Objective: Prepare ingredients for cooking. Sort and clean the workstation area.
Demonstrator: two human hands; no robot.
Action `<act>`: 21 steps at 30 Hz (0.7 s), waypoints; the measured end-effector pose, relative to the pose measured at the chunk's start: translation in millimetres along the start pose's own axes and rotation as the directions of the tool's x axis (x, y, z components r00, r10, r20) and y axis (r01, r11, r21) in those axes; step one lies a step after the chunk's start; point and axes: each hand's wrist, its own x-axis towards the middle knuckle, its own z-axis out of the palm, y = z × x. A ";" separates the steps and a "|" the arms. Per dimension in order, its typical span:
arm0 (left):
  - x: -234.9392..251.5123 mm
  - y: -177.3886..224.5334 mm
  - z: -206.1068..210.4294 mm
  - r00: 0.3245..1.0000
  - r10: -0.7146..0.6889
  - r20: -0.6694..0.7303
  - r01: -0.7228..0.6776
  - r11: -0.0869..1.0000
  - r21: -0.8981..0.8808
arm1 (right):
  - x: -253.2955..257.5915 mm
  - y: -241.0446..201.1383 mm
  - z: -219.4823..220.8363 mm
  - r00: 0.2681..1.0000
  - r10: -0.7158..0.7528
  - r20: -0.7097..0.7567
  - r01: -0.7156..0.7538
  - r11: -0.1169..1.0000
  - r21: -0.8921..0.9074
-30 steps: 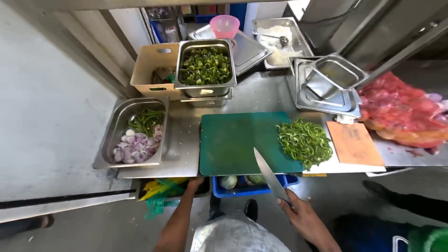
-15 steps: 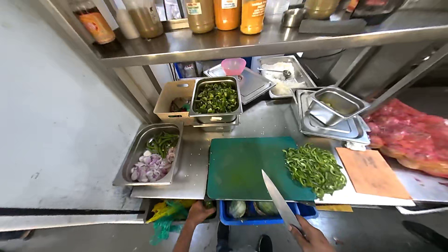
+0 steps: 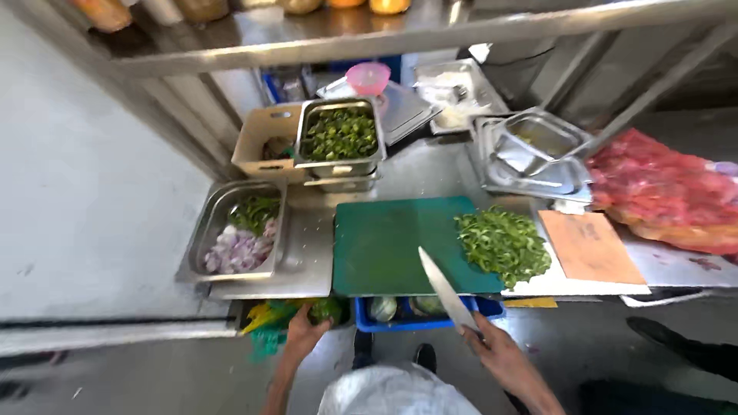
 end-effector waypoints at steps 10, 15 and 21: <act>13.0 156.9 -26.1 0.910 0.415 -0.005 -0.411 0.903 0.121 | 16.7 -37.9 1.6 1.000 -0.009 -0.005 0.009 1.000 0.007; 78.2 193.6 28.3 0.861 0.495 0.115 -0.508 0.838 0.199 | 43.0 -91.1 -10.5 0.999 0.002 -0.039 -0.013 0.960 -0.279; 92.8 178.0 36.6 0.807 0.590 0.012 -0.590 0.806 0.047 | 53.9 -120.3 -5.8 0.997 0.073 0.011 -0.061 0.894 -0.444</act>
